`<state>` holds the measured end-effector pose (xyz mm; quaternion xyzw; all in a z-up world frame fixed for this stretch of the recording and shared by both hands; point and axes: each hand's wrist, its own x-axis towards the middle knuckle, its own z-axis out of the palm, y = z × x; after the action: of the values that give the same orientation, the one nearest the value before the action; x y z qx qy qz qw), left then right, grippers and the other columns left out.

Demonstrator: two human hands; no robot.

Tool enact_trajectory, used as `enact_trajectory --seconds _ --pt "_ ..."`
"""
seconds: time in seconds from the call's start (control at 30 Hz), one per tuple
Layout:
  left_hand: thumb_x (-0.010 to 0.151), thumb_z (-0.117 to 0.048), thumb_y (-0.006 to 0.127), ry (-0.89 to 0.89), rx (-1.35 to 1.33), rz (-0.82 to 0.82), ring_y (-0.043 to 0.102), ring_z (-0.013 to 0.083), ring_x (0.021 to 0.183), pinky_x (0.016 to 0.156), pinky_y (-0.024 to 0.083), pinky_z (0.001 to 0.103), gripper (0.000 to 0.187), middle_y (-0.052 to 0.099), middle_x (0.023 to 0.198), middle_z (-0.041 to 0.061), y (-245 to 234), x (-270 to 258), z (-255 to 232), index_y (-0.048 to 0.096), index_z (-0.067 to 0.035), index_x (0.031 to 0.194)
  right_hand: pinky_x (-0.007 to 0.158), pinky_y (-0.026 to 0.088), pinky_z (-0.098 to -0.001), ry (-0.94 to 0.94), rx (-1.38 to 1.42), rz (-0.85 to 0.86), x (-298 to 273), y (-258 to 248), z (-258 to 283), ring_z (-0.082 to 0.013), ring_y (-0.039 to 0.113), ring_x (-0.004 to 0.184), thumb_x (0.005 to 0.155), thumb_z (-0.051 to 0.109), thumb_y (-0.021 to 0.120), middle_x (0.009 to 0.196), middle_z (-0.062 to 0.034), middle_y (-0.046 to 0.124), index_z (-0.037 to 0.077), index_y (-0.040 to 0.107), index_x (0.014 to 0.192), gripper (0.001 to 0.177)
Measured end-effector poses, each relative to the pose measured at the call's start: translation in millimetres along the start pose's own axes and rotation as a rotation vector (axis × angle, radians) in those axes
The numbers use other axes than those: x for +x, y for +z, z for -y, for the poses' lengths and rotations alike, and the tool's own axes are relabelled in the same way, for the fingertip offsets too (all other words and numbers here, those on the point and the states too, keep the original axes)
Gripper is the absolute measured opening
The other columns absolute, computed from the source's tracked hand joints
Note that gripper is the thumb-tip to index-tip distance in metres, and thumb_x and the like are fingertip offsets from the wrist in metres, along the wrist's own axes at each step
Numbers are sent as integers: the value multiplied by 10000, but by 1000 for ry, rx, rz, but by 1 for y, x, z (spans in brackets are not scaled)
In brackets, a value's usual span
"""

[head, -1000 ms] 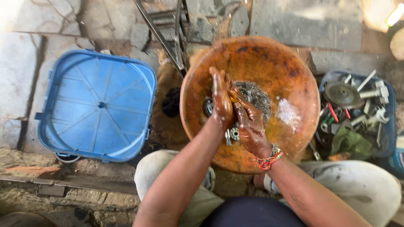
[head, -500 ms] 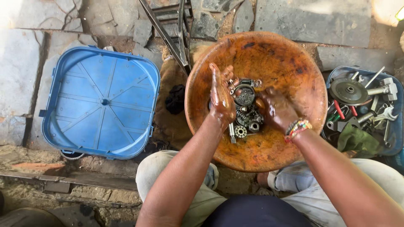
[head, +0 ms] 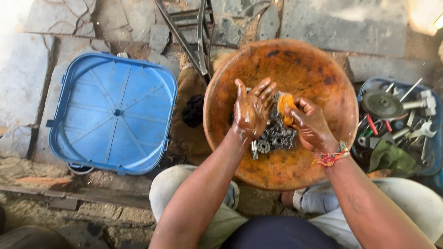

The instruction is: The person cleans various metal gears and bearing components inside a wooden bowl using a yellow cloth and fluid, picking up individual pieces to wipe them.

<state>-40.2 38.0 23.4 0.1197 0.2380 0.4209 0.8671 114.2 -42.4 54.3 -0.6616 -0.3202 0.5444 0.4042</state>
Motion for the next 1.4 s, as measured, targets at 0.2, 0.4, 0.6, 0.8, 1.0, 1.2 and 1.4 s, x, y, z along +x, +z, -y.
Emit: enact_trajectory --seconds 0.2,0.4,0.6,0.8,1.0,1.2,1.4 --pt "823 -883 325 -81 -82 -137 334 366 1506 1226 282 508 1109 347 1659 171 14 4 8 305 -80 1588 1028 510 -250 -286 413 3 -31 70 -6 -106 589 1210 1058 143 532 1362 -60 607 66 496 1457 408" --pt "806 -903 340 -253 139 70 260 259 1530 1247 163 452 1142 261 1709 67 44 -32 34 238 -131 1641 1066 459 -313 -126 300 -218 41 12 6 -173 541 1279 1054 132 517 1428 -116 566 33 504 1466 424" --pt "894 -889 221 -206 87 -172 8 359 1538 1263 58 546 1070 157 1703 188 41 -14 -18 145 -219 1724 1104 408 -376 -242 341 -87 -32 55 -3 -240 492 1349 1050 122 502 1494 -171 526 1 513 1474 441" --pt "961 -759 318 -200 292 -114 164 505 1528 1215 219 598 956 164 1635 347 55 -33 6 222 -142 1686 994 502 -459 -403 -698 -160 -5 38 54 -395 619 1158 1134 120 461 1287 -302 652 104 548 1562 438" --pt "1030 -475 412 219 1539 388 90 358 1600 1309 89 508 828 90 1734 216 42 -35 26 78 -58 1662 786 594 -304 -344 50 -57 56 -21 61 -162 709 977 895 109 603 1102 -93 724 -7 655 1328 451" --pt "1095 -439 408 238 2689 318 20 447 1591 1281 18 572 681 46 1710 272 30 -41 23 194 -22 1588 829 552 -340 -437 -450 212 1 -6 22 -198 668 987 921 105 708 1053 -72 682 34 640 1129 231" --pt "998 -478 363 -108 2746 446 -16 429 1555 1231 -21 596 783 15 1687 239 53 -66 -4 150 -57 1624 801 569 -425 -1187 -997 -84 -48 24 28 -313 703 951 931 92 703 1090 -138 732 31 666 1053 141"
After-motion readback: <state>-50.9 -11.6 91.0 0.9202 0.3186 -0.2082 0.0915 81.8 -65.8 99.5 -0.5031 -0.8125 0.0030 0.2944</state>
